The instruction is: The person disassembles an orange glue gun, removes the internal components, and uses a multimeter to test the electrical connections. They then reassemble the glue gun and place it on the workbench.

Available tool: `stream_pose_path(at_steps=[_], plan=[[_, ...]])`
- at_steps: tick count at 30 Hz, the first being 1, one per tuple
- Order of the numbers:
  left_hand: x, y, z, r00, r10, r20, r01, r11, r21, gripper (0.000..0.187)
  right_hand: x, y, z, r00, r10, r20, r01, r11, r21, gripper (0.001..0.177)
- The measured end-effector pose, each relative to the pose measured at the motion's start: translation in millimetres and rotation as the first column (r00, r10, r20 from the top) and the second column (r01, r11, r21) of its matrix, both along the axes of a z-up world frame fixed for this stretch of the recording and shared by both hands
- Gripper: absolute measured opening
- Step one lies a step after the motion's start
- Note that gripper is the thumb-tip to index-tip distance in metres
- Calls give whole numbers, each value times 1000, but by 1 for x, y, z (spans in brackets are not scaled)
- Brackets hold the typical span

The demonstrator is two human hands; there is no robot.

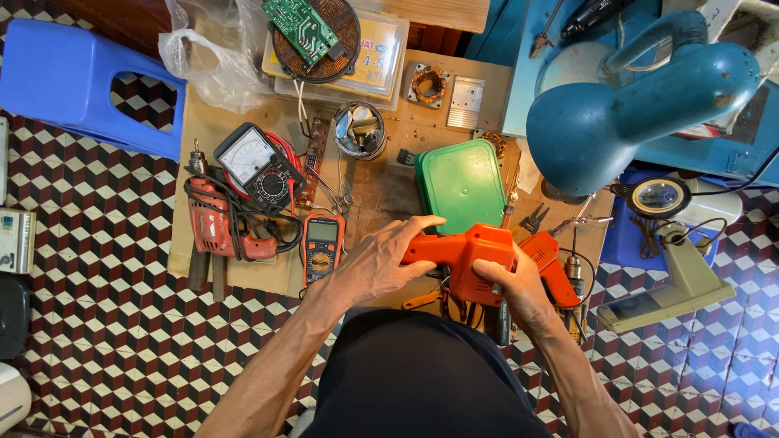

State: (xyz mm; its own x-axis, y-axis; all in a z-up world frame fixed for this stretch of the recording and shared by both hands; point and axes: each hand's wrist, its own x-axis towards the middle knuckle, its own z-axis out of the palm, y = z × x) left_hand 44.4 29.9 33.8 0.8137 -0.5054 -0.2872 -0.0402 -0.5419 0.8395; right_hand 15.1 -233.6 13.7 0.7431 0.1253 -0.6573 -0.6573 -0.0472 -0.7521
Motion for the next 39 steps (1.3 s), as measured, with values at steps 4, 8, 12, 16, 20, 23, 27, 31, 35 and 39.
stream_pose_path(at_steps=[4, 8, 12, 16, 20, 23, 27, 31, 35, 39], plan=[[1, 0, 3, 998, -17, 64, 16, 1000, 18, 57, 1, -2, -5, 999, -2, -33, 2, 1000, 4, 87], [1, 1, 7, 998, 9, 65, -12, 999, 35, 52, 2, -1, -4, 999, 10, -35, -10, 1000, -3, 88], [2, 1, 9, 1000, 18, 5, -19, 998, 56, 52, 4, 0, -3, 998, 36, -44, -36, 999, -16, 89], [2, 0, 9, 999, 31, -20, -29, 997, 67, 50, 5, -1, -5, 998, 45, -36, -45, 999, -5, 89], [3, 0, 11, 999, 37, -21, -36, 998, 42, 50, 7, 0, -3, 997, 52, -56, -54, 998, -26, 89], [4, -3, 12, 997, 34, -75, -27, 995, 96, 52, 9, -1, -1, 997, 51, -50, -52, 999, -15, 91], [5, -5, 9, 992, 34, -125, -27, 998, 60, 53, 10, -1, 1, 993, 74, -87, -82, 992, -93, 93], [1, -2, 6, 999, 38, -39, -37, 999, 22, 50, 10, 0, 2, 996, 75, -57, -78, 996, -52, 93], [-1, -1, 9, 997, 58, -59, -58, 998, 7, 46, 10, 1, 4, 996, 79, -42, -80, 996, -30, 92], [-2, 0, 14, 997, 51, -63, -49, 998, 24, 50, 9, 3, 4, 996, 76, -45, -77, 997, -29, 91]])
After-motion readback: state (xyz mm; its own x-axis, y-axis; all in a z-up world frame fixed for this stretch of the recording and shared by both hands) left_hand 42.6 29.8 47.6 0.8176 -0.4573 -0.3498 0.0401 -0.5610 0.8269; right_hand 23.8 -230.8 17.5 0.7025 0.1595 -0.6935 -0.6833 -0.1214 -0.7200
